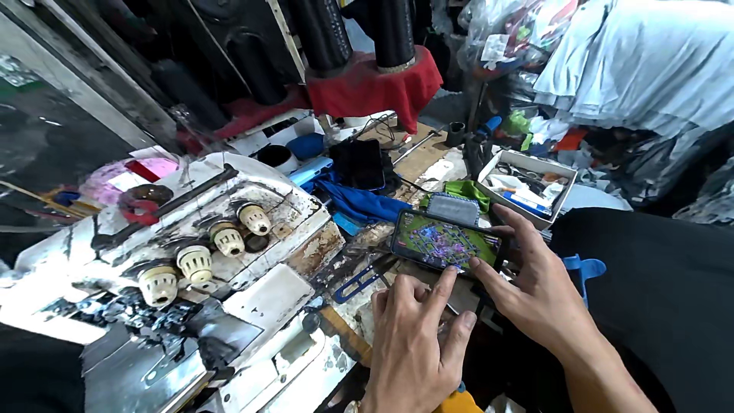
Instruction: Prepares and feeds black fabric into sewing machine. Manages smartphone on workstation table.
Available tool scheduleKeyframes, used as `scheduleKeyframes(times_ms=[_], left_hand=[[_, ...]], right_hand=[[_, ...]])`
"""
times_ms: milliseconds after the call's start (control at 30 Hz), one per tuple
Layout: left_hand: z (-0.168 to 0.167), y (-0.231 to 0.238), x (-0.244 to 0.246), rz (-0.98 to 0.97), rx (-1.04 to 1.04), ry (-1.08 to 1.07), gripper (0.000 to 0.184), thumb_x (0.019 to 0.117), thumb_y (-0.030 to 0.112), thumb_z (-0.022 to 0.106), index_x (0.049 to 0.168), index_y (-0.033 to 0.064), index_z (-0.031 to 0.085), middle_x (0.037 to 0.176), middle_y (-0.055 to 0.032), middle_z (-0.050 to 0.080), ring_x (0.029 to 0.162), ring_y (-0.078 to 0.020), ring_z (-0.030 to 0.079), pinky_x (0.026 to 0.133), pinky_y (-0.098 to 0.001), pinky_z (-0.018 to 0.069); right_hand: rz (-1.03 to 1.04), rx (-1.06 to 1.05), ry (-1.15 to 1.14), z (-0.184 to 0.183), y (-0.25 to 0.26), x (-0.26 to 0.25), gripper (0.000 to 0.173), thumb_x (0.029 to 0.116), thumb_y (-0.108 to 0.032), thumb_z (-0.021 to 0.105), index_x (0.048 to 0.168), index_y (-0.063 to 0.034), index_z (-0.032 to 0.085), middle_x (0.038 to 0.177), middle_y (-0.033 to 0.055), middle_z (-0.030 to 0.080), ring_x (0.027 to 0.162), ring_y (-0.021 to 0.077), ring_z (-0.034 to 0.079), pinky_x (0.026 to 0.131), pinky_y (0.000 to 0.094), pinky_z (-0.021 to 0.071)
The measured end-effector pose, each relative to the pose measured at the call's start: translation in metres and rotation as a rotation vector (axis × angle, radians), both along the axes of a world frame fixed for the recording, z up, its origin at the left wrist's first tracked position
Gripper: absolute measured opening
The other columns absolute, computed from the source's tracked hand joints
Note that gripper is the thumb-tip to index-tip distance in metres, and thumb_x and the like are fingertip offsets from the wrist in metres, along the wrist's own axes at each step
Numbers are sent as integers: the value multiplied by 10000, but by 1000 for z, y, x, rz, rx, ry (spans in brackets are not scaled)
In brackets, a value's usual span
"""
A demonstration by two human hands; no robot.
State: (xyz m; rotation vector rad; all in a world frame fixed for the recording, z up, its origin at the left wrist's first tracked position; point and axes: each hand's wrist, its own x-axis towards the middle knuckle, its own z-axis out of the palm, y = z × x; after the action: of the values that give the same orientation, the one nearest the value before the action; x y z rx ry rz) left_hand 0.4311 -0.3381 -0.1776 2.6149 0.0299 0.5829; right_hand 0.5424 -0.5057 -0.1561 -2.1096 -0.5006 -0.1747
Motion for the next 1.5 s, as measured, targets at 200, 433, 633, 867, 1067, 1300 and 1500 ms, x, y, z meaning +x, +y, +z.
scheduleKeyframes(times_ms=[200, 433, 633, 867, 1067, 1300, 1500], left_hand=[[0, 0, 0, 16, -21, -10, 542, 1016, 612, 433, 1463, 347, 588, 1047, -7, 581, 916, -143, 535, 839, -411, 437], [2, -1, 2, 39, -43, -5, 579, 1020, 626, 408, 1495, 329, 555, 1085, -23, 586, 946, -169, 546, 849, -435, 452], [9, 1, 9, 64, -81, 17, 573, 1022, 606, 435, 1522, 338, 514, 1100, -33, 573, 942, -185, 547, 823, -435, 470], [6, 1, 9, 73, -59, 3, 576, 1021, 608, 432, 1522, 337, 516, 1076, -25, 567, 922, -176, 537, 805, -423, 460], [5, 2, 7, 70, -67, -1, 573, 1020, 606, 443, 1521, 337, 517, 1088, -23, 566, 925, -172, 538, 816, -421, 463], [1, 3, 5, 71, -117, -18, 566, 1019, 578, 467, 1509, 302, 535, 1131, -27, 571, 961, -179, 553, 823, -423, 486], [0, 4, 3, 67, -146, -36, 547, 1020, 567, 478, 1494, 304, 556, 1105, -10, 560, 910, -144, 544, 784, -394, 484]], right_hand=[[11, 0, -10, -1, -1, 1, 740, 904, -431, 667, 1565, -243, 393, 1300, -11, 624, 1009, 110, 666, 799, 372, 604], [2, 2, -12, -2, -1, 0, 735, 906, -437, 667, 1561, -241, 399, 1304, 1, 627, 1041, 123, 671, 812, 385, 609], [1, 1, -10, -1, -1, 0, 734, 907, -442, 666, 1561, -241, 400, 1323, 3, 618, 1021, 123, 664, 810, 394, 597], [0, 11, 0, -1, -1, -1, 730, 906, -438, 664, 1558, -242, 400, 1310, -9, 625, 1083, 111, 659, 848, 379, 605], [1, 6, -2, 0, 0, 0, 736, 904, -434, 658, 1563, -243, 394, 1327, 1, 612, 1037, 122, 664, 816, 385, 601], [-31, -43, -31, 2, 5, 3, 770, 886, -422, 677, 1570, -226, 384, 1320, 18, 623, 1083, 165, 654, 840, 449, 589], [-70, -53, -82, 4, 9, 4, 675, 949, -417, 632, 1553, -204, 419, 1293, 32, 649, 1063, 178, 667, 824, 445, 586]])
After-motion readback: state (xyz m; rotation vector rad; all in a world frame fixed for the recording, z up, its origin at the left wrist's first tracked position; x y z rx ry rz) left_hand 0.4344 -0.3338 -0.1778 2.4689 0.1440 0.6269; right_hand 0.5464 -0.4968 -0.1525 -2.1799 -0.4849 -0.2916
